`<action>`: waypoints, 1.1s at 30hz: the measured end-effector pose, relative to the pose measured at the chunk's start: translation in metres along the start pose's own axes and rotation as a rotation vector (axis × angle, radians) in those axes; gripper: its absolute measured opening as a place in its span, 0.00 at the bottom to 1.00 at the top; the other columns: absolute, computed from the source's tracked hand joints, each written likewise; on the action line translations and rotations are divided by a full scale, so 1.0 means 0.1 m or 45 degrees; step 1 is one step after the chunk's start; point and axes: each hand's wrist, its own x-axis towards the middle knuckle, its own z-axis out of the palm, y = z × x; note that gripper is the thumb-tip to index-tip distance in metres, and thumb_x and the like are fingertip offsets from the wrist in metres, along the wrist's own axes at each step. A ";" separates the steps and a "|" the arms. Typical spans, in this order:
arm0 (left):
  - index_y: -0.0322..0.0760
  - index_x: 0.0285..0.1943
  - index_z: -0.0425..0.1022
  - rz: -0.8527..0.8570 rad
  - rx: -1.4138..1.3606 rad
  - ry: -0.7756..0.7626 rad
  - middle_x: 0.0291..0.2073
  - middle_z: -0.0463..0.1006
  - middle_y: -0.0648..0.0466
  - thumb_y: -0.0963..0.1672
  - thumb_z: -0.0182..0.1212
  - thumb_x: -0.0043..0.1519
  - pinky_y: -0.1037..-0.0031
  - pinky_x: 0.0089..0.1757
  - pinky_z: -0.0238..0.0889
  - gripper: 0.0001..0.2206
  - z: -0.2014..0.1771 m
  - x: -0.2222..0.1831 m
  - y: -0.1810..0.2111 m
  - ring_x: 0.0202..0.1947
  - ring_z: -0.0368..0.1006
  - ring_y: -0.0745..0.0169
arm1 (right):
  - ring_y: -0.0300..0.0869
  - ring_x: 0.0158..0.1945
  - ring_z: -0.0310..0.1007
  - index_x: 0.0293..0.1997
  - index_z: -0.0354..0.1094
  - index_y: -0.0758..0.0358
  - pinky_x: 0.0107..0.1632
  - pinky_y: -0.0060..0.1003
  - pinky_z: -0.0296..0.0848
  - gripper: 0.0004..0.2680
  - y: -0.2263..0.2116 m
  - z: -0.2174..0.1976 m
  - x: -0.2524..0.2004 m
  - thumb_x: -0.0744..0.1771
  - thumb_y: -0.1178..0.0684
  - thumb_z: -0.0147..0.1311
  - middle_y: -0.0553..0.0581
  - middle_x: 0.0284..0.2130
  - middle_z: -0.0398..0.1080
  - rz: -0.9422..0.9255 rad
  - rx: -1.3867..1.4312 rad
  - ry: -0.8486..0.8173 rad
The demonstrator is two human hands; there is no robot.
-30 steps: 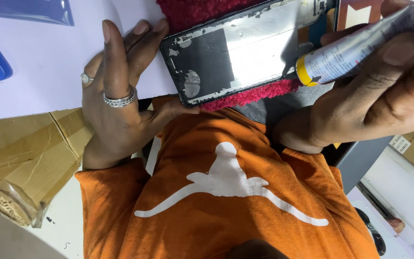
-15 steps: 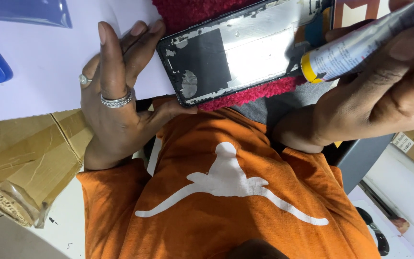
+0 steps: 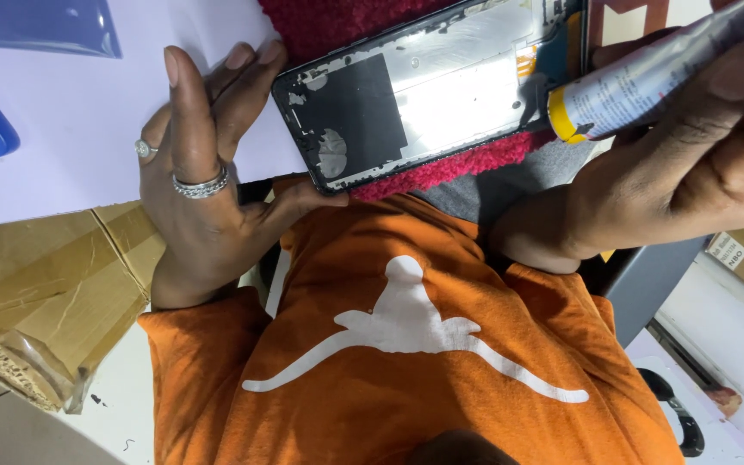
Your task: Repairing a mobile phone by removing screws, inspecting a replacement screen, and applying adhesive to the frame for assembly.
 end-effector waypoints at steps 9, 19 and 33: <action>0.46 0.91 0.25 0.012 -0.015 0.019 0.78 0.80 0.43 0.60 0.81 0.68 0.59 0.82 0.67 0.61 0.01 0.01 0.01 0.83 0.75 0.46 | 0.61 0.21 0.76 0.40 0.63 0.73 0.27 0.51 0.79 0.14 -0.16 0.07 0.09 0.76 0.49 0.45 0.77 0.21 0.70 0.071 0.227 -0.157; 0.48 0.91 0.26 0.003 -0.068 0.030 0.77 0.80 0.42 0.59 0.80 0.67 0.58 0.83 0.68 0.60 0.02 0.02 0.02 0.83 0.75 0.44 | 0.57 0.21 0.75 0.36 0.63 0.72 0.27 0.46 0.77 0.17 -0.27 0.14 0.12 0.74 0.44 0.47 0.73 0.22 0.73 0.150 0.165 -0.064; 0.45 0.90 0.18 -0.061 0.080 -0.113 0.83 0.76 0.49 0.65 0.78 0.69 0.62 0.82 0.64 0.65 -0.06 -0.01 0.01 0.87 0.71 0.53 | 0.70 0.29 0.79 0.43 0.64 0.72 0.36 0.58 0.81 0.13 -0.04 -0.10 -0.11 0.75 0.48 0.50 0.79 0.35 0.74 0.152 0.377 -0.040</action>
